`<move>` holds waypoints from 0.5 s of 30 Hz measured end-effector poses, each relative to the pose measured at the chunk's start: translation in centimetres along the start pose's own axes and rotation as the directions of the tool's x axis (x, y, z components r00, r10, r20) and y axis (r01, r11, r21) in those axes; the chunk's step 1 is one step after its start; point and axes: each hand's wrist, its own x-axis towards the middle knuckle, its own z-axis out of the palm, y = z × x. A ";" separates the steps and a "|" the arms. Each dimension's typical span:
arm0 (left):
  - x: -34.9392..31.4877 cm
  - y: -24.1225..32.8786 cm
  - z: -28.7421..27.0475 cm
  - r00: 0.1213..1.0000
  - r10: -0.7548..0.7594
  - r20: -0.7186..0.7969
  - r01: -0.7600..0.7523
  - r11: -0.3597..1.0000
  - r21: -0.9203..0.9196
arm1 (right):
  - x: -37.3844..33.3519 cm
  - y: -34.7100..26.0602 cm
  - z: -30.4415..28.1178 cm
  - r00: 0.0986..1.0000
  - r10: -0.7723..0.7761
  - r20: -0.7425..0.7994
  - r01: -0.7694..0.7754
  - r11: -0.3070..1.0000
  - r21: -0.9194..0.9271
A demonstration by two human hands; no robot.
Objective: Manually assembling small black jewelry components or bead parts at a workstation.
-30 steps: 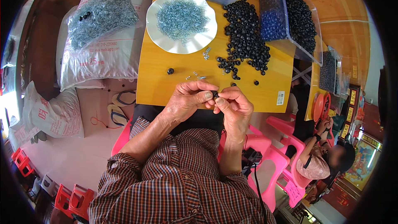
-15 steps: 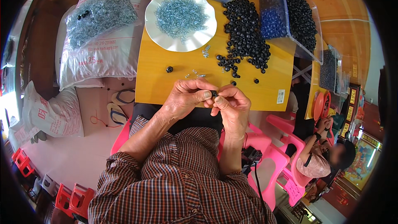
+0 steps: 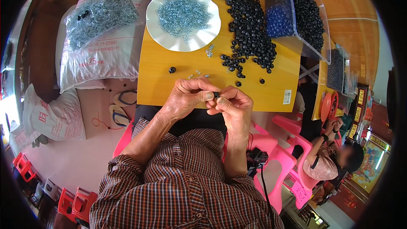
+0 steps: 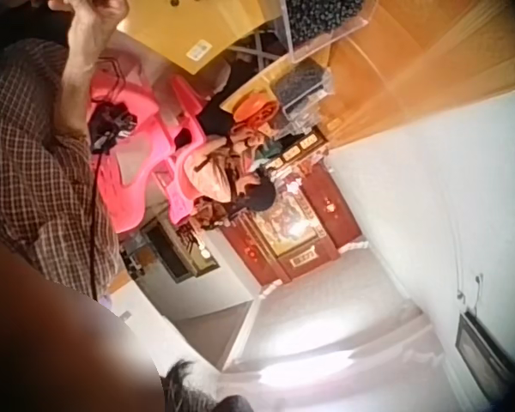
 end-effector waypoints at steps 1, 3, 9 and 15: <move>0.0 0.2 0.1 1.000 -0.002 0.001 0.002 1.000 0.000 | 0.0 0.1 -0.1 1.000 -0.001 -0.002 0.001 1.000 0.001; -0.1 0.9 0.4 1.000 -0.008 -0.004 0.008 0.996 0.093 | -0.1 0.4 -0.3 0.999 0.006 0.033 -0.007 1.000 0.018; -0.2 0.0 1.0 1.000 0.015 -0.018 -0.015 0.999 -0.039 | -1.2 0.3 1.6 0.972 -0.206 -0.116 0.188 0.971 -0.148; -0.4 0.3 1.4 0.997 -0.014 -0.082 0.007 0.996 -0.087 | -1.4 0.7 2.4 0.918 -0.391 -0.072 0.348 0.877 -0.331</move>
